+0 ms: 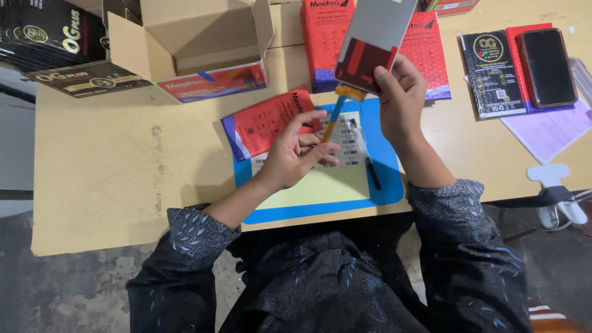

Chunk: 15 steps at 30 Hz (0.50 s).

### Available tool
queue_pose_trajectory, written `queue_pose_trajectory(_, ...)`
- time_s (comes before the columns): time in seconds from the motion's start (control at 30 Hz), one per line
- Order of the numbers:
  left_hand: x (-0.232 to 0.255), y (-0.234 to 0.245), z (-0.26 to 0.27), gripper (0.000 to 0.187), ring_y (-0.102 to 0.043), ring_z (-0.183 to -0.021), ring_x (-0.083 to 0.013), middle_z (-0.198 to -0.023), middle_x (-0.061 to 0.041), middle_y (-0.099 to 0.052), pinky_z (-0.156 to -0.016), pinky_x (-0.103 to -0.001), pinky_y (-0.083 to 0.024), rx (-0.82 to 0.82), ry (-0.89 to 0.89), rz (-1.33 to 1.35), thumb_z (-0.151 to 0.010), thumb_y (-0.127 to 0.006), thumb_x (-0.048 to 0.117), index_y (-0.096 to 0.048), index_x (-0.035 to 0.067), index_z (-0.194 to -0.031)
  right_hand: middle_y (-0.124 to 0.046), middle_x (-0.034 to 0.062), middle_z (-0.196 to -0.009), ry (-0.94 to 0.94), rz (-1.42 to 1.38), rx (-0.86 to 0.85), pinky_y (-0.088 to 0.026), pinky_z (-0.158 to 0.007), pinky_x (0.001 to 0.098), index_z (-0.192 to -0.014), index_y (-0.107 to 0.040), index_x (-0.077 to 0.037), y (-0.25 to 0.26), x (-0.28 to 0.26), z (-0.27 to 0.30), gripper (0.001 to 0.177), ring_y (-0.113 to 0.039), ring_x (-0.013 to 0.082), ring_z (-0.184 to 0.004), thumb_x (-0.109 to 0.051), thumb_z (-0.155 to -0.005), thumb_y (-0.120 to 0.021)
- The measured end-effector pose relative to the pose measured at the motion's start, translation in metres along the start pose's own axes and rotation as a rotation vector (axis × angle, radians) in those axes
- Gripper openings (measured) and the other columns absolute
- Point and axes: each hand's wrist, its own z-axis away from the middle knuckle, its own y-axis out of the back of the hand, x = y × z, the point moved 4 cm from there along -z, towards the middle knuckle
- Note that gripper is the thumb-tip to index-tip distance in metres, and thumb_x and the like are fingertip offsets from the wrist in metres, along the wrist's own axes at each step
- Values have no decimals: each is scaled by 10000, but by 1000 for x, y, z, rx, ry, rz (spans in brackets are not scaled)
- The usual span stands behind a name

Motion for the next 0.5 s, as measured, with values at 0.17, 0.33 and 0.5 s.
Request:
queue_pose_trajectory(0.17,13,-6,8,329,-805,-919,-259,-1097,-181,-760,-857,-343,-691,-63,-152,-148,-987,-658,169,-532,100,-1283,-761,137,-1122,-82,-37,87,-570,-667,211,-1131,-646,-52,15,0,-9,203,-777,276,-1099,-203,-994,-657)
queue_pose_trajectory(0.33,28,-3,17,173,-734,-1148,-254,-1151,-113,-750,-949,-349,-677,-154,-360,-271,-1000,-655,91,-694,77,-1169,-734,147,-1182,-126,-70,38,-635,-869,277,-1165,-642,-26,6,-1,-5,201,-740,275,-1161,-156,-1011,-632)
queue_pose_trajectory(0.5,31,0,24,302,-719,-1210,-218,-1267,-61,-712,-981,-356,-658,-204,-580,-378,-972,-745,62,-639,143,-1244,-712,136,-1255,-126,68,-38,-637,-963,329,-1267,-623,-36,-6,-1,1,275,-713,262,-1205,-187,-1037,-616)
